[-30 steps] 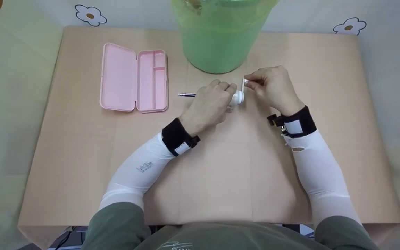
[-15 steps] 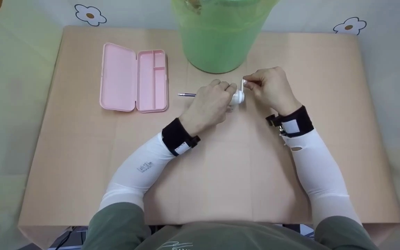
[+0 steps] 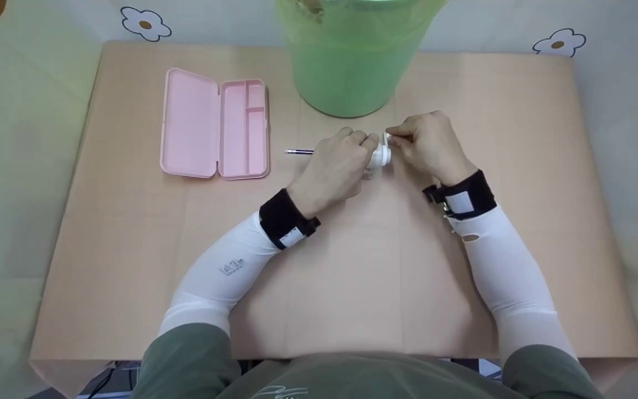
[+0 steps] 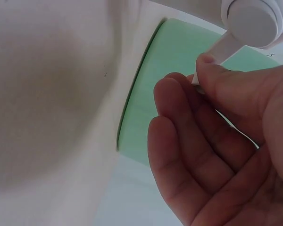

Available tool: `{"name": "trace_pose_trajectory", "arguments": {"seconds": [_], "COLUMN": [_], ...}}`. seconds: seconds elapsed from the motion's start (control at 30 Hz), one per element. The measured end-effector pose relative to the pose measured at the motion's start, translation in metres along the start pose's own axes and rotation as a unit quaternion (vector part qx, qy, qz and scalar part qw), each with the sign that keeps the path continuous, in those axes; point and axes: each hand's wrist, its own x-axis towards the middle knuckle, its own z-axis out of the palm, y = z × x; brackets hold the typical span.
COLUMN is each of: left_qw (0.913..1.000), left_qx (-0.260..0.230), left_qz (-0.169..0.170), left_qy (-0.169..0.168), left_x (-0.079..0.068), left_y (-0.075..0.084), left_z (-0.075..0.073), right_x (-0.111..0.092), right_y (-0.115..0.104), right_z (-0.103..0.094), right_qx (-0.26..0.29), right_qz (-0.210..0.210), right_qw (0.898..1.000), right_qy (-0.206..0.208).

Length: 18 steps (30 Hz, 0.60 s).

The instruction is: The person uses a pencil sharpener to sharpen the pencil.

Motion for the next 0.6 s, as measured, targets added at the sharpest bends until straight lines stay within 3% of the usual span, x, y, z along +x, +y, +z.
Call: {"name": "trace_pose_trajectory", "arguments": {"seconds": [0.37, 0.6], "left_qw": [0.9999, 0.9997], "left_qx": [0.009, 0.013], "left_qz": [-0.004, -0.008], "left_qy": [-0.004, 0.017], "left_x": [-0.0003, -0.0017], "left_y": [0.0007, 0.0022], "left_z": [0.0000, 0.0021], "right_x": [-0.0013, -0.0021], "right_y": [-0.0015, 0.0008], "right_z": [0.0028, 0.0056], "right_qx": [-0.031, -0.065], "right_qz": [-0.017, -0.043], "right_qw": [0.999, 0.996], "right_qy": [-0.026, -0.047]}}
